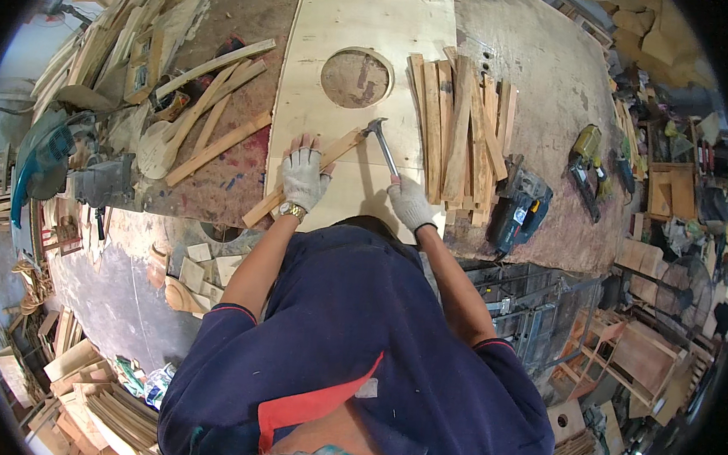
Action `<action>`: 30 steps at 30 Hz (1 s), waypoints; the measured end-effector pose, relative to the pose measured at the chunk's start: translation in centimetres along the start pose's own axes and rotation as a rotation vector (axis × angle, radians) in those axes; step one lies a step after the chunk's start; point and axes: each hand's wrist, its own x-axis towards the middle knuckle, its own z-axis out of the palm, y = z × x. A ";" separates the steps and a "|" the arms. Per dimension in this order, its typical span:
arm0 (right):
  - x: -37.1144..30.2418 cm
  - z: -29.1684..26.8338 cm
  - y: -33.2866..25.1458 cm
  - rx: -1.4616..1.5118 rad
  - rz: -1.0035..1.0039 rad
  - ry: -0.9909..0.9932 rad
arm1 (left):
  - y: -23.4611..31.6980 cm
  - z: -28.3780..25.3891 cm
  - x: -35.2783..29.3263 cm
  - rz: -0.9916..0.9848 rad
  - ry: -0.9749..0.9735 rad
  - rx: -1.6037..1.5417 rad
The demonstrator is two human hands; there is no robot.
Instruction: The person uses a hammer to tap small wooden strips into place on a larger wooden board with a circular cutout. They repeatedly adjust and reposition the strips, then gather them into a pile on the board.
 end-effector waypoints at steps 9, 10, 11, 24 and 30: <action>-1.2 0.1 -2.9 -0.147 -0.026 0.175 | 0.0 0.1 -0.1 0.004 0.002 0.019; -1.1 0.6 -2.7 -0.247 0.060 0.067 | -0.1 0.0 -0.1 0.003 -0.007 0.025; -1.2 0.6 -2.2 -0.283 0.042 -0.049 | -0.1 -0.1 0.0 0.005 -0.016 0.030; -1.6 0.7 0.2 -0.316 -0.015 -0.018 | -0.1 -0.1 -0.1 0.007 -0.030 0.019; -0.6 -4.7 -7.3 0.204 -0.145 0.276 | -0.1 0.3 -0.2 -0.015 -0.038 0.029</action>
